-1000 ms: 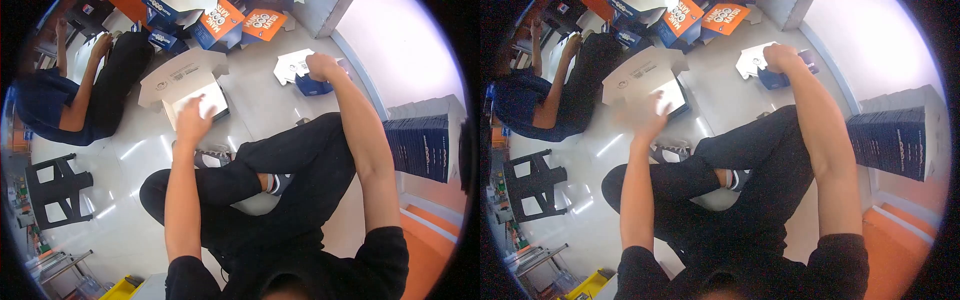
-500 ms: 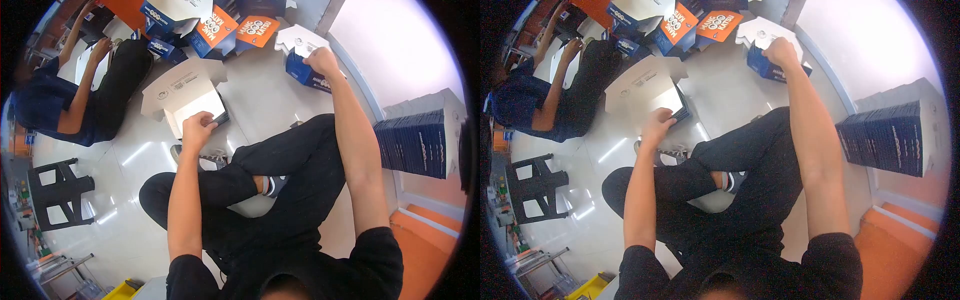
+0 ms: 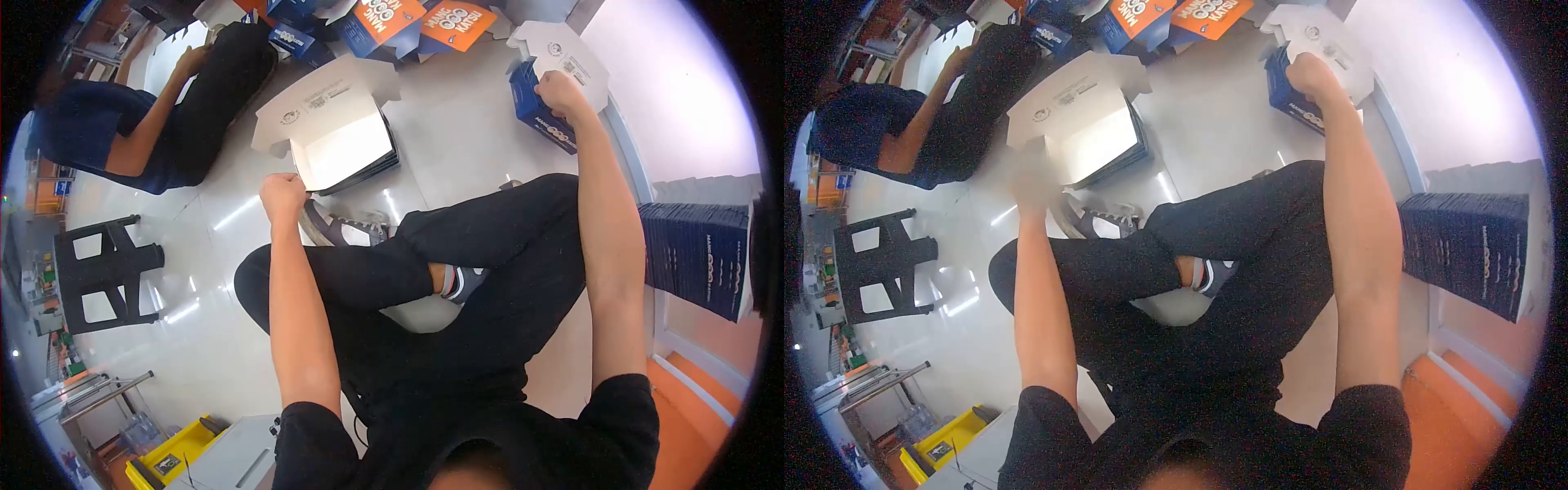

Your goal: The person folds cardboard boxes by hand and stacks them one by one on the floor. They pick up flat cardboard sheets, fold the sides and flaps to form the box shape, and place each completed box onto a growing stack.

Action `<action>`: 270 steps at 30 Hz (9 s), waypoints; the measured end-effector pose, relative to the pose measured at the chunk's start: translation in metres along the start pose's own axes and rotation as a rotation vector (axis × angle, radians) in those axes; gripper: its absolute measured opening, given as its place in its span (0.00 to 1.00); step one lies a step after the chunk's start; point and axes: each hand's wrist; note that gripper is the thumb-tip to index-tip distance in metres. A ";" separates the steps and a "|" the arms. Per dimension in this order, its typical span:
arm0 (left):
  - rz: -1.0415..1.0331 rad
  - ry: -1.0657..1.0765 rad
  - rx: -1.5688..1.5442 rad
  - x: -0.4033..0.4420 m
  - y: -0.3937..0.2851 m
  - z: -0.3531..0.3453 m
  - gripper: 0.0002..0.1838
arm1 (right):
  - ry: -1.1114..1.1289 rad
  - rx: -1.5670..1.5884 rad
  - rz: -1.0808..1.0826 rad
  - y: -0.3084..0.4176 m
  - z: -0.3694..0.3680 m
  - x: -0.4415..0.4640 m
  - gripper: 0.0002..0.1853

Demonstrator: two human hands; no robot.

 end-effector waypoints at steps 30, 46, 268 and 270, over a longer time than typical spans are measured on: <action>-0.544 0.721 -1.267 -0.042 -0.173 -0.147 0.75 | 0.180 0.392 0.417 0.069 0.021 -0.121 0.12; -0.214 0.747 -1.291 -0.049 -0.131 -0.162 0.49 | -0.754 0.206 0.834 0.099 0.003 -0.153 0.08; -0.549 -0.577 0.005 -0.075 -0.073 -0.008 0.39 | 0.153 0.776 0.830 0.200 -0.095 -0.220 0.11; -0.548 -0.600 0.012 -0.076 -0.071 -0.007 0.40 | 0.101 0.716 0.844 0.204 -0.102 -0.216 0.11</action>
Point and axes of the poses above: each hand's wrist, its own x-axis towards the middle knuckle, its own z-axis out of the back of the hand, y = z × x, and after that the axes turned 10 degrees about y, right-handed
